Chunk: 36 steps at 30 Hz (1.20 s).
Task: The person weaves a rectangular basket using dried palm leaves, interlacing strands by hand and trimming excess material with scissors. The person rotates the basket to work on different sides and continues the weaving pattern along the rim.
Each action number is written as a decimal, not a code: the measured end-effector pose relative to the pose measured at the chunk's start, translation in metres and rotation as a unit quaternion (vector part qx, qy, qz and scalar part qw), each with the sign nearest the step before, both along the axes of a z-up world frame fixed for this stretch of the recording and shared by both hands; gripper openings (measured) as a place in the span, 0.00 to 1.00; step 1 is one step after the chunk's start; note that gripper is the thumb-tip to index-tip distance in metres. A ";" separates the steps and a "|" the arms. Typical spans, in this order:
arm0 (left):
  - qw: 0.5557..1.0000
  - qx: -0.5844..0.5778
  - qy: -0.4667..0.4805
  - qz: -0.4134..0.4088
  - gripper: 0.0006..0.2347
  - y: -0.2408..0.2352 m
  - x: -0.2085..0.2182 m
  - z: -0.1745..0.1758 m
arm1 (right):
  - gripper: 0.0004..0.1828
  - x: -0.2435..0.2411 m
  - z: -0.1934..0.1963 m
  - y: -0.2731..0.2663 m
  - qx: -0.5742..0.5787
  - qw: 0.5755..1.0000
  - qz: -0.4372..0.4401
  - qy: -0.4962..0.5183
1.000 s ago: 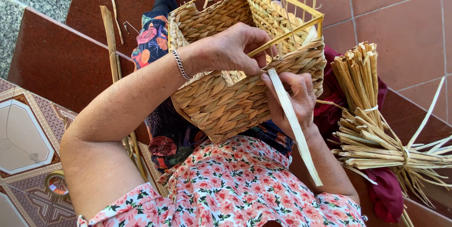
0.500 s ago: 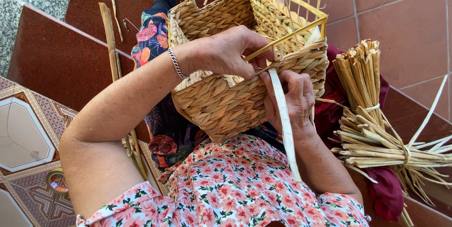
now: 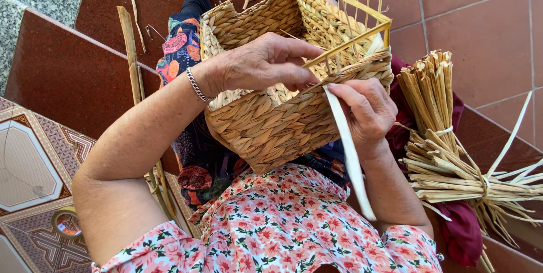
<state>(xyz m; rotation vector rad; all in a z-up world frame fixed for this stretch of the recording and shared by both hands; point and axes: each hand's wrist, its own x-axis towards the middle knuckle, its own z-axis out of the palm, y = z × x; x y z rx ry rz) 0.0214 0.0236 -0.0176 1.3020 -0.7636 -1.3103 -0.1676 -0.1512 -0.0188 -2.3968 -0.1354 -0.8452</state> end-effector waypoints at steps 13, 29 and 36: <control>0.987 -0.091 0.121 -0.044 0.27 -0.005 0.013 -0.029 | 0.15 0.017 -0.005 0.000 -0.037 0.999 0.025 -0.029; 0.993 -0.083 -0.024 0.083 0.09 -0.016 0.006 -0.042 | 0.21 0.006 -0.005 0.011 -0.100 0.993 -0.018 0.068; 0.978 0.117 0.099 0.141 0.11 -0.023 0.000 -0.029 | 0.14 -0.017 -0.021 0.014 -0.067 0.997 -0.033 0.035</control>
